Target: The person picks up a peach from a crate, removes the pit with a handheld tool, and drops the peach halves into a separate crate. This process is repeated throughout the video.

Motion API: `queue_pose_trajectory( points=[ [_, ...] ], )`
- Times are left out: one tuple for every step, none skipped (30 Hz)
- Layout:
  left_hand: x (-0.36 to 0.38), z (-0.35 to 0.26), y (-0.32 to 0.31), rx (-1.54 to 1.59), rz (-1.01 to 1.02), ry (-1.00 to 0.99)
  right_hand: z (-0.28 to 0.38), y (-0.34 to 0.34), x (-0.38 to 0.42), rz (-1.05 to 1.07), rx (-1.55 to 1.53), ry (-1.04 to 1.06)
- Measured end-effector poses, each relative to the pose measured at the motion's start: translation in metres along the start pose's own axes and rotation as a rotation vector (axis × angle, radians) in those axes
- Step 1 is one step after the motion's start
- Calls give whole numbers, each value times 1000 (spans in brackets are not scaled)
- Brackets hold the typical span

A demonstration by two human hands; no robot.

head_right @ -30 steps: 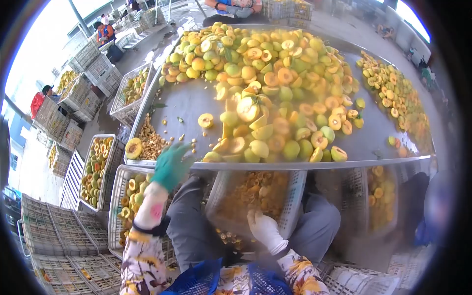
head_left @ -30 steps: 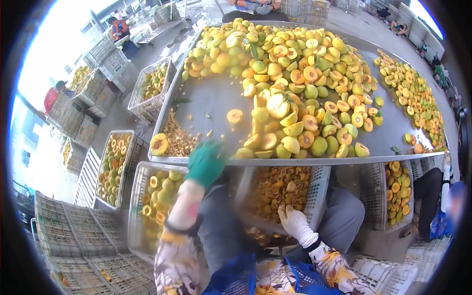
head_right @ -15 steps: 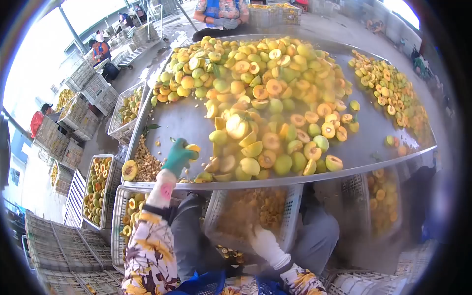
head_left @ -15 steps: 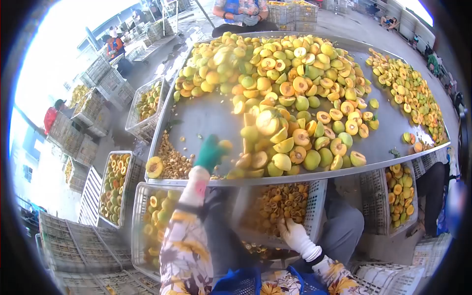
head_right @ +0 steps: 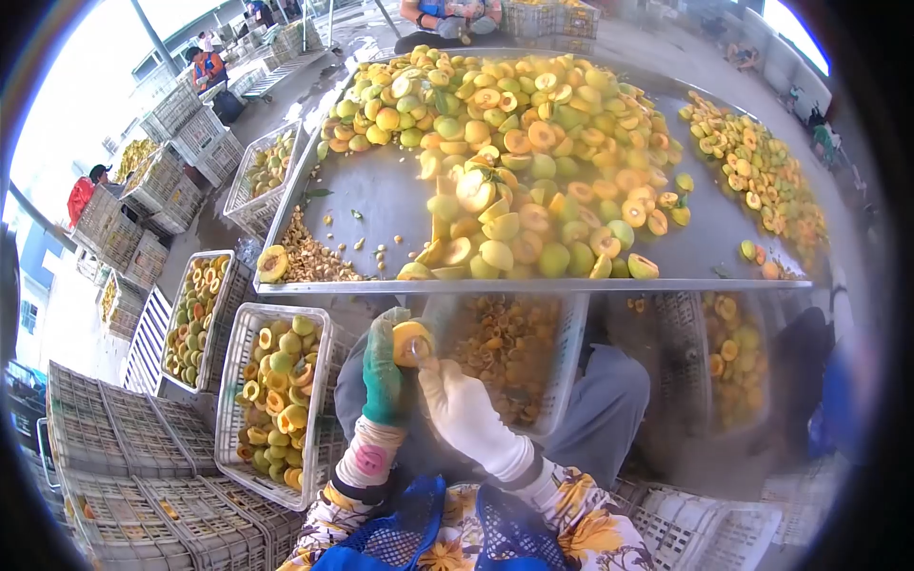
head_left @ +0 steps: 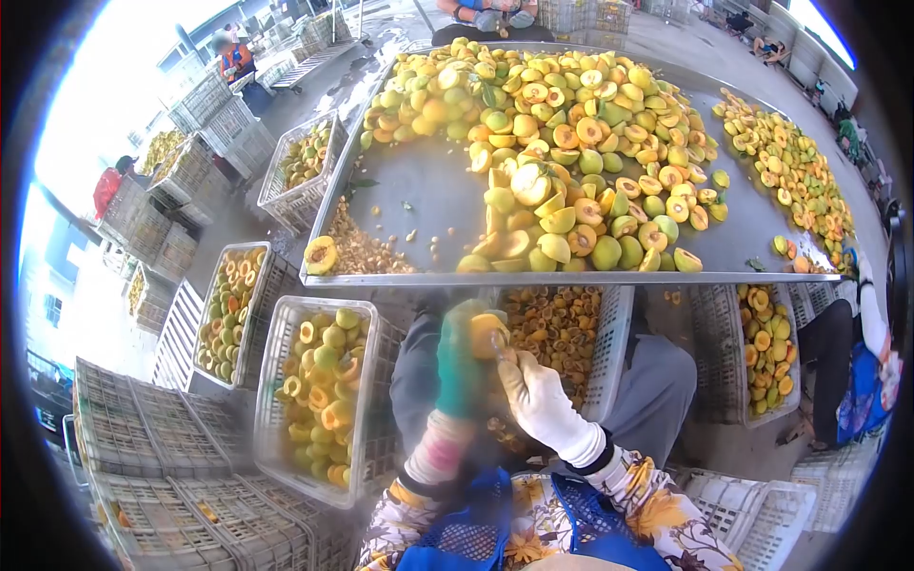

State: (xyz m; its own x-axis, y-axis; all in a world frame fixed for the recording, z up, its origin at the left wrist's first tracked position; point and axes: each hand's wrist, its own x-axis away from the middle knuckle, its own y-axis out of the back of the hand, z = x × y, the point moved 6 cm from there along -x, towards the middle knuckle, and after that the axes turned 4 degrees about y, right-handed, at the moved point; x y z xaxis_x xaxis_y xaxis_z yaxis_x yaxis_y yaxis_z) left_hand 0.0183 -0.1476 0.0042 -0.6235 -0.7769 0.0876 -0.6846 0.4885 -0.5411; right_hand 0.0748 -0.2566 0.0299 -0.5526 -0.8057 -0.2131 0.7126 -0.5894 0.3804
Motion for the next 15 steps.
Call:
queue_pose_trajectory(
  points=[
    [5, -2, -1, -63, -16, -37, 0, -2, 3, -20, 13, 10],
    [9, -5, -3, -125, -32, -74, 1, -4, 5, -41, 25, 20],
    [13, -8, -5, -128, -42, -73, 2, -5, 7, -54, 37, 26],
    [17, -11, -7, -132, -53, -71, 3, -6, 10, -66, 48, 31],
    [19, -12, -7, -135, -64, -70, 4, -7, 12, -78, 59, 36],
    [21, -14, -7, -184, -92, -113, 4, -9, 13, -100, 62, 58],
    [23, -15, -6, -233, -122, -154, 4, -12, 16, -121, 65, 78],
    [26, -16, -6, -283, -150, -195, 4, -13, 18, -144, 67, 98],
    [26, -13, -3, -282, -168, -182, 3, -15, 17, -90, 101, 83],
    [25, -8, 0, -283, -186, -169, 0, -15, 16, -35, 134, 67],
    [26, -5, 4, -287, -204, -152, -3, -17, 17, 18, 165, 46],
    [26, -4, 5, -272, -211, -101, -5, -18, 17, 30, 121, 65],
    [27, -5, 6, -256, -218, -47, -9, -20, 17, 43, 78, 83],
    [26, -4, 7, -239, -224, 3, -11, -21, 16, 55, 35, 103],
    [26, -5, 10, -293, -224, -38, -13, -23, 16, 67, 27, 84]
  ],
)
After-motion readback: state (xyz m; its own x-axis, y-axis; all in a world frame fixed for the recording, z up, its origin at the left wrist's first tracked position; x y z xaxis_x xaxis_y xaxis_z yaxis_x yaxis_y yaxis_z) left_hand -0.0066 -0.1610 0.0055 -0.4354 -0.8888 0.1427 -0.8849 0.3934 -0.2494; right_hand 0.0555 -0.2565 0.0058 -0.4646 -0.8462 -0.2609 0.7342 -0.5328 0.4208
